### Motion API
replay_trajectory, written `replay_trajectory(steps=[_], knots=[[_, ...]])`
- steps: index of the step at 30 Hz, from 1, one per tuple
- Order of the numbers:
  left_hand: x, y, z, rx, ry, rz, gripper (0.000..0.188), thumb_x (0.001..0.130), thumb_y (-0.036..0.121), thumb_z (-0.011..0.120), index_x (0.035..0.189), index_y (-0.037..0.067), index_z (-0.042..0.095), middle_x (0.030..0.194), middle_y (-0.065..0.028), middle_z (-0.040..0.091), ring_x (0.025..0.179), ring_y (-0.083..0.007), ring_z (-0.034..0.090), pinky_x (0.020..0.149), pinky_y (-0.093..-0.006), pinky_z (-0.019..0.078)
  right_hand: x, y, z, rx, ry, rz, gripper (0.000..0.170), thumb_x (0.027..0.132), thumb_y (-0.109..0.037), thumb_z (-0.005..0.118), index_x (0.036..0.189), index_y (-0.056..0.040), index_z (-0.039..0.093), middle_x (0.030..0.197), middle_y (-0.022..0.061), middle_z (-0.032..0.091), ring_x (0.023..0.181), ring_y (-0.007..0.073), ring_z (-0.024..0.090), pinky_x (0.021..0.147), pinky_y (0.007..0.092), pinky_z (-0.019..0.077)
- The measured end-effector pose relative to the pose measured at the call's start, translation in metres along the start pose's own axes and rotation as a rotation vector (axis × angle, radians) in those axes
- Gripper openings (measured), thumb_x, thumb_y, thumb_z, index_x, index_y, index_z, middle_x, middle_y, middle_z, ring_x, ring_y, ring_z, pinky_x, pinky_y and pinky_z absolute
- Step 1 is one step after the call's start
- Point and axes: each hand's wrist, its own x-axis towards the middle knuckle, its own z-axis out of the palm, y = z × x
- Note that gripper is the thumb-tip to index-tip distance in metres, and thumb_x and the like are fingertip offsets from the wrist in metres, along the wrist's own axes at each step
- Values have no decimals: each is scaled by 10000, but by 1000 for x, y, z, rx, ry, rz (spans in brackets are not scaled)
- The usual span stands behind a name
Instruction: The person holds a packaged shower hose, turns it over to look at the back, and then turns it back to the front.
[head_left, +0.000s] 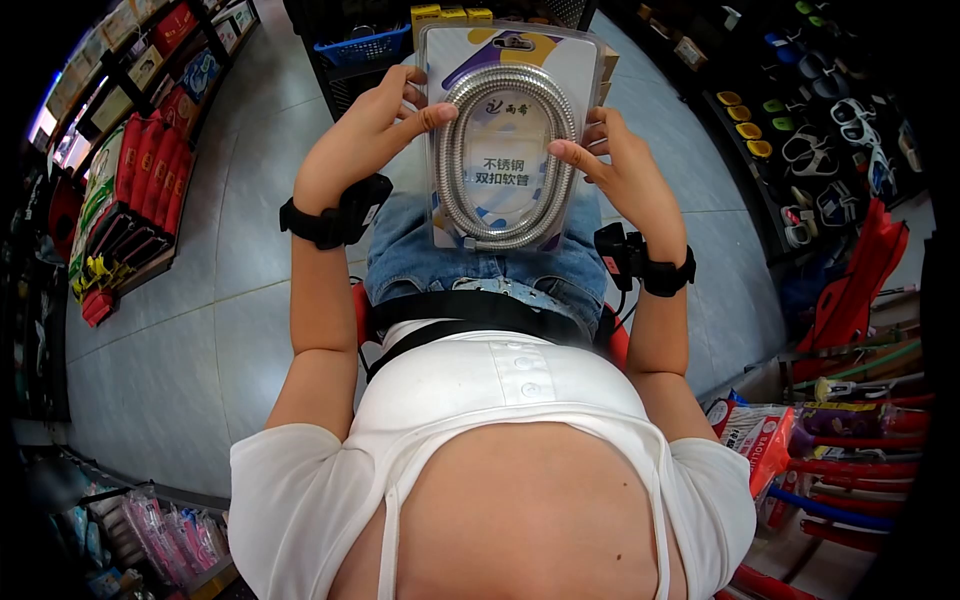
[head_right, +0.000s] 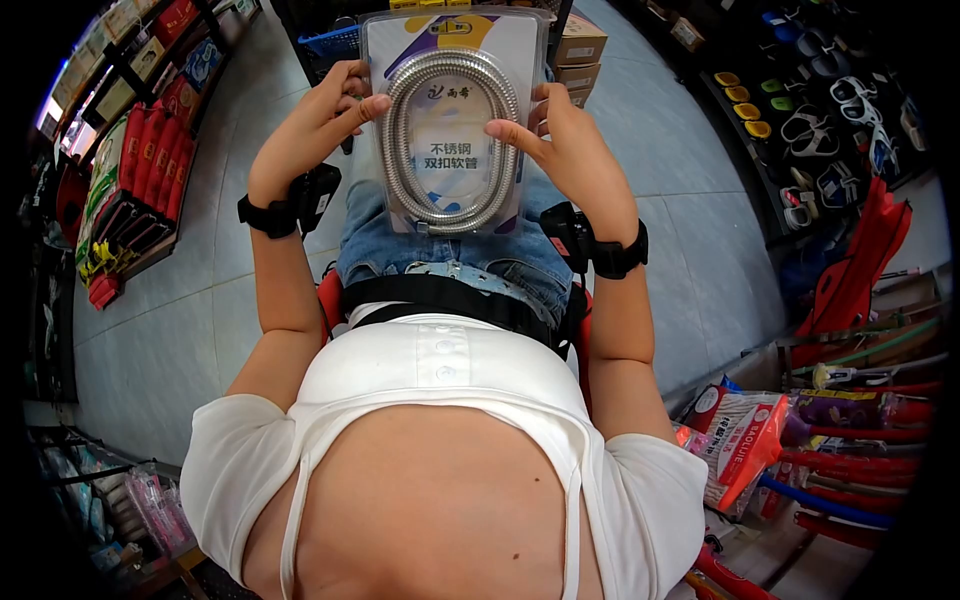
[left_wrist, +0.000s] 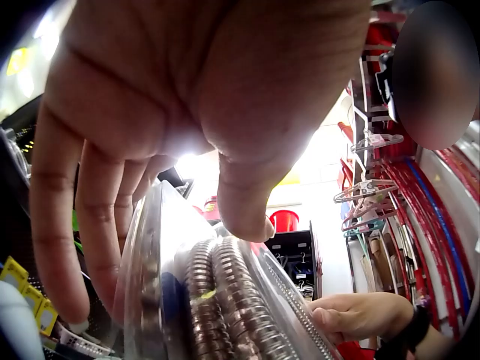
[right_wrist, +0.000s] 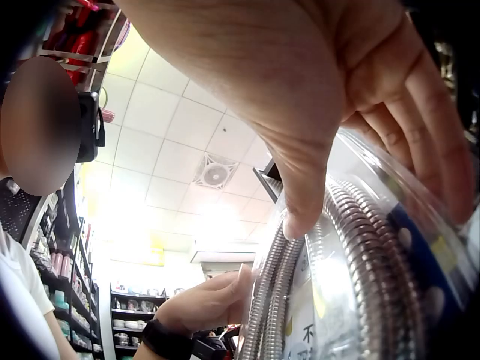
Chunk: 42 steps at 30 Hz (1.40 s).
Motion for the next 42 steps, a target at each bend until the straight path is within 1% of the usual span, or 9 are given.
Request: replay_trajectory(steps=[2,11,14,17,20,23,29,32,42], knots=[[1,1,-3,11,-19,-7,781,837,574,620,1219,-87,457,973,-227,638,876,-283,666,744,-349,525,0,0,0,7,-4,0,845,770,-550,708,1168,160,481,941,267,637,859,325,668,727,368,551],[-1,4,-2,-18,-7,-22,773,837,564,625,1234,-76,453,975,-202,621,809,-227,632,721,-314,521,-1,-1,0,38,10,-31,789,776,-516,720,1138,147,493,888,227,637,793,281,658,685,341,544],[0,3,-2,15,-9,-17,769,836,561,628,1228,-78,456,974,-204,623,821,-234,638,727,-317,522,-1,-1,1,19,28,-36,776,781,-508,720,1133,146,495,872,213,636,775,267,651,674,333,540],[0,3,-2,-13,-6,-21,754,838,551,633,1218,-78,464,972,-203,623,829,-241,642,728,-324,522,0,-2,-1,39,-7,-3,772,784,-504,721,1141,142,495,872,212,637,783,272,654,683,335,539],[-3,13,-3,17,-12,-82,573,902,373,652,1259,-27,449,867,-8,510,719,-68,504,635,-231,467,-1,0,1,-11,32,-23,772,788,-496,722,1154,142,488,874,213,639,792,277,656,688,340,536],[-2,4,-1,-22,8,-19,586,901,377,650,1266,-30,441,859,-14,511,703,-69,501,625,-231,468,-1,-2,0,44,7,8,777,791,-493,723,1165,144,480,885,218,641,806,285,659,694,344,534],[-1,5,-1,-14,13,-29,554,899,357,655,1238,-30,450,833,-2,489,692,-58,490,621,-218,463,-1,-1,1,41,27,-14,790,788,-505,720,1165,146,475,870,205,639,787,280,654,685,344,532],[-2,6,0,-24,27,-24,534,900,346,656,1222,-29,455,826,0,477,693,-51,486,623,-210,458,-1,-3,-2,30,-3,13,792,787,-510,718,1166,143,476,870,204,635,784,274,651,690,341,533],[-2,7,1,-28,27,-13,530,900,344,658,1222,-26,458,818,-3,478,693,-54,489,620,-213,455,-1,-1,-2,34,2,-11,799,787,-509,716,1174,145,468,907,220,634,813,283,653,715,342,533]])
